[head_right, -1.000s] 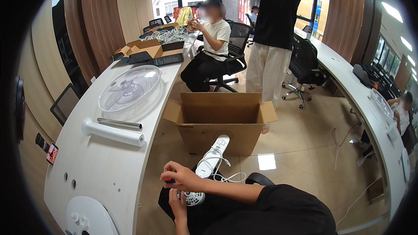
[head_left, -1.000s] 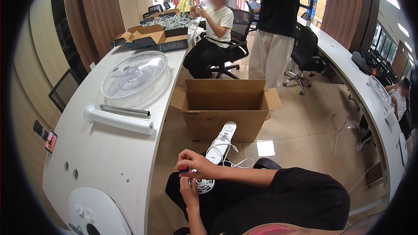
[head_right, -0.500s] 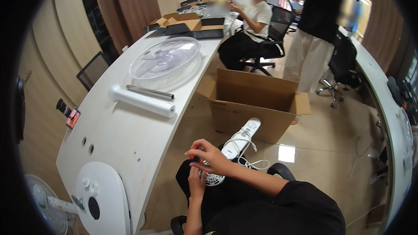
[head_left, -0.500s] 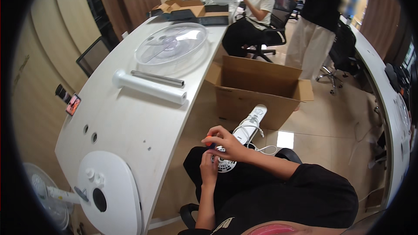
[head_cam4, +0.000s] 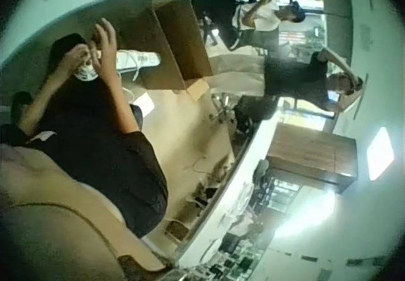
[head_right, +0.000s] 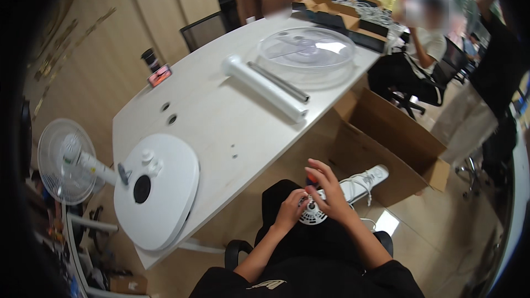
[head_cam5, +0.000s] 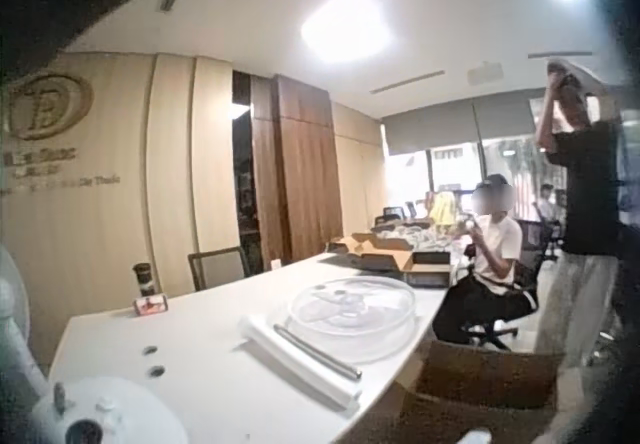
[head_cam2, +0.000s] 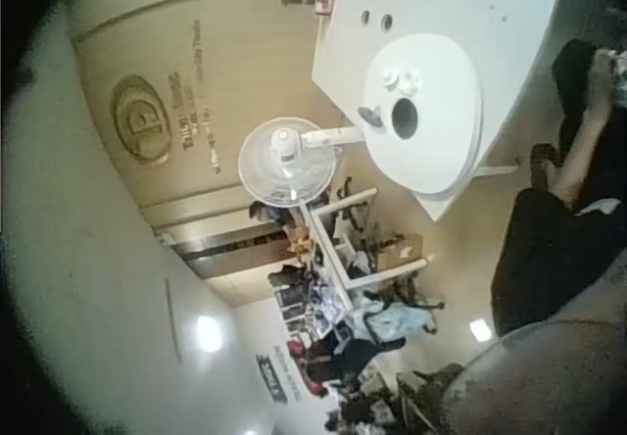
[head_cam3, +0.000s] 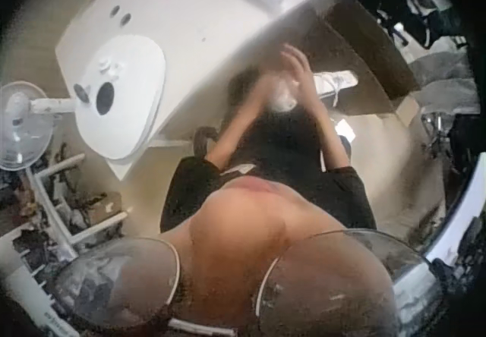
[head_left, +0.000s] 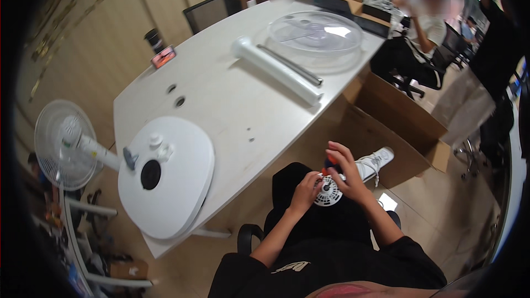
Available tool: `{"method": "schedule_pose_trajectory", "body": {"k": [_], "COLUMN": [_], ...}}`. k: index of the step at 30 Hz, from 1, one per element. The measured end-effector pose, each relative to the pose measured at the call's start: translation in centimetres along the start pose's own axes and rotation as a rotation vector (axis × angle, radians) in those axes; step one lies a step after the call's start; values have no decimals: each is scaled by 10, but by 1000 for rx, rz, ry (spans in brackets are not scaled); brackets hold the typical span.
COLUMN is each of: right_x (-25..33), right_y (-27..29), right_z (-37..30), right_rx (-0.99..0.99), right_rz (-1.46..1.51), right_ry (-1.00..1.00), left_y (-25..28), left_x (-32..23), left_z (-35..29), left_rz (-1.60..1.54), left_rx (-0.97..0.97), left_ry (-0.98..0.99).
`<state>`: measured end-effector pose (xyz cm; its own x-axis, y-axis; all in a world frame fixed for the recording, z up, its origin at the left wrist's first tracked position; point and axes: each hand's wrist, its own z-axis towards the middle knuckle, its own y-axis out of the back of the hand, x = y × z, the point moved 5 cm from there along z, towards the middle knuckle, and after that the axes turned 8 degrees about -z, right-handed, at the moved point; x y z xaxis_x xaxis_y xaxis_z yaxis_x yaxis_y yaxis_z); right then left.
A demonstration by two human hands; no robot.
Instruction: Assemble and inspect the internal motor components of a white electric fan.
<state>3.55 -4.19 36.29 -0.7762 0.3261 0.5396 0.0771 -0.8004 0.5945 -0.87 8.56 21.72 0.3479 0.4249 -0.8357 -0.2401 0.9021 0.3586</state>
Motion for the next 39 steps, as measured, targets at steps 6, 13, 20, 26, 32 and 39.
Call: {"method": "schedule_pose_trajectory", "body": {"k": [6,13,20,26,32,39], "right_x": [-11,-1,-17,-10,-18,-2], "right_y": [3,-1,-10,-2,-9,-3], "right_z": [-5,-3,-8,-2,-7,-3], "right_rx": [-42,-13,7,-35,148,-43], "right_rz": [20,141,24,6,84,-96], "right_ry": [-36,34,-47,13,-84,81], "left_y": [0,6,0,0,2,3], "left_x": [-4,-5,-2,-7,-6,-13], "left_z": [2,-3,3,7,5,4], "left_rz": [-20,82,62,61,43,76], "left_rx": [37,62,96,68,110,75], "left_ry": [37,10,-4,-56,29,-50]}}
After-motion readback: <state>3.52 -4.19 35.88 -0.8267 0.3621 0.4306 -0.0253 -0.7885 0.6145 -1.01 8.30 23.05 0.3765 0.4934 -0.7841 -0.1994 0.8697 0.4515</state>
